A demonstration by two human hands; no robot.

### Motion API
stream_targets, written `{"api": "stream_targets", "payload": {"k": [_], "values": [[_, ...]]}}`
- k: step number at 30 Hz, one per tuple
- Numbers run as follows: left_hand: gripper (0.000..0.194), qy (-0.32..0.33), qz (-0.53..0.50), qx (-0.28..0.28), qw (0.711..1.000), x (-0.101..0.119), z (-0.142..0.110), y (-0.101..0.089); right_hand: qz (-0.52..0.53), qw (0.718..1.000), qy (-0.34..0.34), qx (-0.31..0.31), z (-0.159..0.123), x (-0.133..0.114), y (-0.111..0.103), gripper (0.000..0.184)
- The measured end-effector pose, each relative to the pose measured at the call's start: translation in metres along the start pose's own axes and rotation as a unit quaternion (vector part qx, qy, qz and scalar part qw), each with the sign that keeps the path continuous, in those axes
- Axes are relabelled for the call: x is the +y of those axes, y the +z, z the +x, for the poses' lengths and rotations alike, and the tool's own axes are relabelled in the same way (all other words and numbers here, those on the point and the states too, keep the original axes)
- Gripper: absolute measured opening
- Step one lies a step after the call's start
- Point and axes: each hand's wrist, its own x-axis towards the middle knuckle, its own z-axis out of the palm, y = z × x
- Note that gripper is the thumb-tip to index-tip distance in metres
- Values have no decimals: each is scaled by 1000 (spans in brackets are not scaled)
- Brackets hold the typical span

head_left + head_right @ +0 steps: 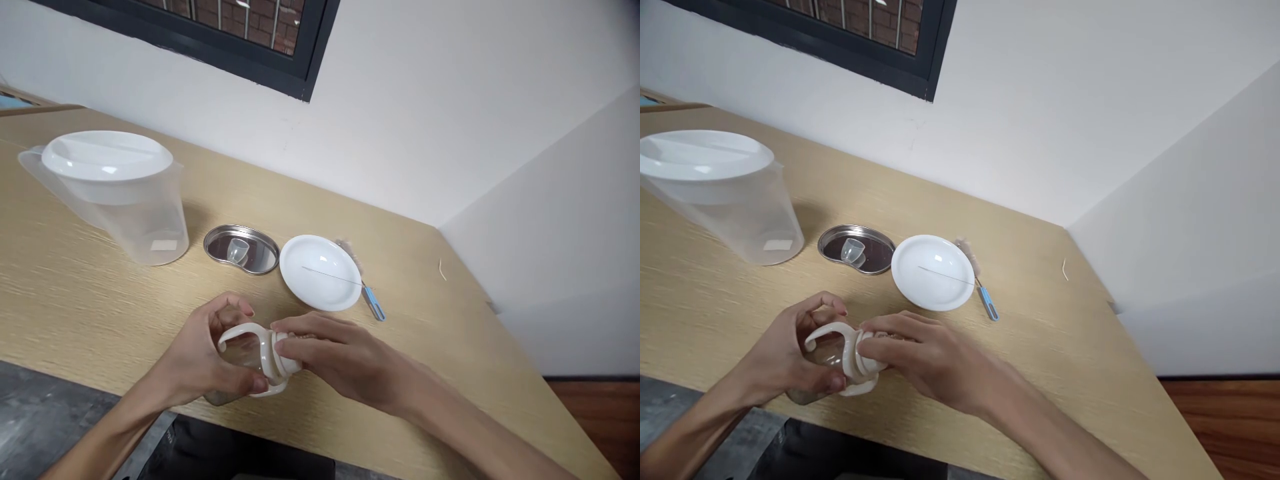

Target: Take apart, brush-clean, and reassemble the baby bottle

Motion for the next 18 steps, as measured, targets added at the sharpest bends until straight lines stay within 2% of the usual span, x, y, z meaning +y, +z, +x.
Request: {"api": "stream_targets", "payload": {"k": [4, 6, 8, 11, 14, 16, 18], "values": [[66, 35, 39, 49, 997, -4, -3, 6, -2, 1000, -19, 13, -3, 7, 5, 35], [64, 60, 64, 78, 993, -9, -7, 9, 16, 1000, -5, 10, -4, 9, 8, 38], [60, 82, 111, 95, 986, -15, -10, 9, 34, 998, 47, 1, -5, 9, 10, 43], [50, 135, 208, 91, 964, -25, -14, 4, 68, 978, 196, -29, -2, 4, 11, 39], [35, 250, 299, 40, 920, -32, -13, -3, 195, 916, 344, -68, 6, 1, 9, 33], [30, 348, 337, 2, 875, -34, -11, -6, 315, 850, 414, -81, 11, 0, 8, 45], [30, 417, 362, -22, 833, -32, -10, -8, 401, 780, 474, -85, 16, -2, 7, 59]]}}
